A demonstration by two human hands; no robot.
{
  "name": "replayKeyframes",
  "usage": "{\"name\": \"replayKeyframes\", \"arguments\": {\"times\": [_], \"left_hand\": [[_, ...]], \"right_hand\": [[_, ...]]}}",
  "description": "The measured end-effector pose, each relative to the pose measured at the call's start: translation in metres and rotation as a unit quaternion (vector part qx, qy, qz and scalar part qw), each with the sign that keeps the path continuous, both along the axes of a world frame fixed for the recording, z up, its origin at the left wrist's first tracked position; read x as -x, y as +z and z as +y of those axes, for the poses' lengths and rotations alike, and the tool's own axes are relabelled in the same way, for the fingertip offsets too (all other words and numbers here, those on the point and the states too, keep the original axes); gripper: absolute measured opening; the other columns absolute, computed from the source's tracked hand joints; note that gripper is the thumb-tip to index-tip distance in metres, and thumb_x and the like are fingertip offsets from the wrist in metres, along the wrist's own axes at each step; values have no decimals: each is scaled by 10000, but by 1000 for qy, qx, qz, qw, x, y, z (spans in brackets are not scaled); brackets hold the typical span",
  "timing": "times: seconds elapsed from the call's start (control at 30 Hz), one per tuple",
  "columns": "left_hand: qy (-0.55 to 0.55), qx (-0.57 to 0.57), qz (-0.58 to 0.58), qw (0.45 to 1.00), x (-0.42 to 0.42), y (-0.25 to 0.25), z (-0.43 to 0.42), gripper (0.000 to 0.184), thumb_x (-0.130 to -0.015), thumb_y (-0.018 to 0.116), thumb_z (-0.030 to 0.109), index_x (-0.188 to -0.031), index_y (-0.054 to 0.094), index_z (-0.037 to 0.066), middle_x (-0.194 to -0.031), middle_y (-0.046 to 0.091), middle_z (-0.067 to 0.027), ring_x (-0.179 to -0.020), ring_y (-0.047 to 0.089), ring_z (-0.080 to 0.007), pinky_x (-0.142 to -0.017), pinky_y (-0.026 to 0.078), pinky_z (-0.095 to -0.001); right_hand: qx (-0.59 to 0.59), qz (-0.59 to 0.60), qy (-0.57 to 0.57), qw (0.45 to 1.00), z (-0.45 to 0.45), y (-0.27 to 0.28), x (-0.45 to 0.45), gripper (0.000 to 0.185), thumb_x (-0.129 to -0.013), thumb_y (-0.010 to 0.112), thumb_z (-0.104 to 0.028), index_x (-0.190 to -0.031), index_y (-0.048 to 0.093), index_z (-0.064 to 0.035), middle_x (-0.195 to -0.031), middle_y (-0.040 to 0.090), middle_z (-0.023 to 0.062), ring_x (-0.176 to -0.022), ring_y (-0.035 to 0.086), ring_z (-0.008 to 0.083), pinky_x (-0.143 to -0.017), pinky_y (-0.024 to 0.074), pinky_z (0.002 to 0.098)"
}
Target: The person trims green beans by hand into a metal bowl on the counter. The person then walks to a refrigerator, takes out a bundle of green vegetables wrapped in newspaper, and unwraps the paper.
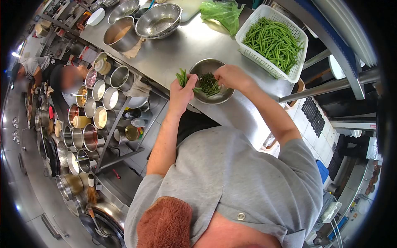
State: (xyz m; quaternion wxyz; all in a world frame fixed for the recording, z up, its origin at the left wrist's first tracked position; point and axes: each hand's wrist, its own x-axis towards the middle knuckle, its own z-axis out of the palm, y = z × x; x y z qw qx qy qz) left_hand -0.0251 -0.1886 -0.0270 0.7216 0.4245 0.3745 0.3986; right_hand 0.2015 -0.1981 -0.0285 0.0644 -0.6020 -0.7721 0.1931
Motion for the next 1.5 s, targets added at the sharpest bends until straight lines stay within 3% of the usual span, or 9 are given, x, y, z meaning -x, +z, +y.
{"name": "replayKeyframes", "arguments": {"times": [0.23,0.5,0.73,0.8,1.03,1.1,1.2,1.4,1.5], "left_hand": [[-22,-231,220,948,-13,2,-3,194,-894,645,176,-932,677,-12,-745,625,-8,-681,552,-65,-622,437,-227],[-27,-252,228,940,-28,1,-4,263,-875,661,227,-950,677,-24,-762,684,-95,-688,600,-119,-665,484,-285],[-60,-241,234,940,-23,8,-1,237,-872,664,208,-905,668,-27,-714,635,-29,-658,531,-77,-614,443,-269],[-71,-234,251,937,-19,12,-2,222,-880,659,194,-905,668,-26,-730,620,9,-683,513,-51,-619,430,-246],[-91,-191,218,953,-14,4,-2,199,-881,663,184,-887,666,-15,-709,591,31,-634,481,-41,-567,394,-235],[-82,-193,198,957,-12,5,-1,189,-886,659,178,-889,668,-11,-681,567,38,-596,461,-34,-526,370,-228],[-73,19,82,994,-6,13,-3,170,-896,651,171,-939,660,6,-647,486,62,-517,385,-14,-447,281,-210],[-14,35,-14,999,-10,3,-1,194,-902,653,174,-1014,636,17,-675,442,71,-472,321,-4,-416,219,-205],[-23,39,-14,999,-12,3,-4,179,-905,649,168,-1001,632,18,-674,442,69,-469,321,-3,-418,225,-203]], "right_hand": [[-65,172,-2,983,-4,8,-10,90,-763,678,-109,-814,664,-36,-787,661,145,-784,648,288,-695,495,410],[48,565,-109,817,-12,4,0,97,-878,610,-20,-968,640,-1,-860,661,45,-749,624,127,-610,509,245],[-72,468,-85,877,-26,16,12,76,-859,611,-25,-914,639,20,-788,653,92,-709,641,180,-623,517,307],[-279,247,46,927,-27,25,10,92,-824,622,-1,-900,656,35,-807,653,127,-644,619,246,-618,500,329],[-253,265,-74,927,-26,10,15,119,-797,627,-51,-903,661,-9,-801,645,134,-707,616,336,-663,501,390],[-125,474,-275,827,-17,2,4,147,-807,648,-58,-949,673,-30,-812,657,108,-719,623,302,-688,500,375],[-344,320,-97,877,-17,3,14,153,-830,658,-68,-976,676,-28,-814,661,78,-725,619,211,-672,489,323],[-67,439,-90,891,-39,3,34,139,-860,653,-100,-955,672,-1,-801,649,63,-735,585,102,-658,466,257],[-65,426,-111,896,-39,4,38,152,-855,656,-120,-941,667,4,-789,648,61,-704,580,111,-652,469,262]]}}
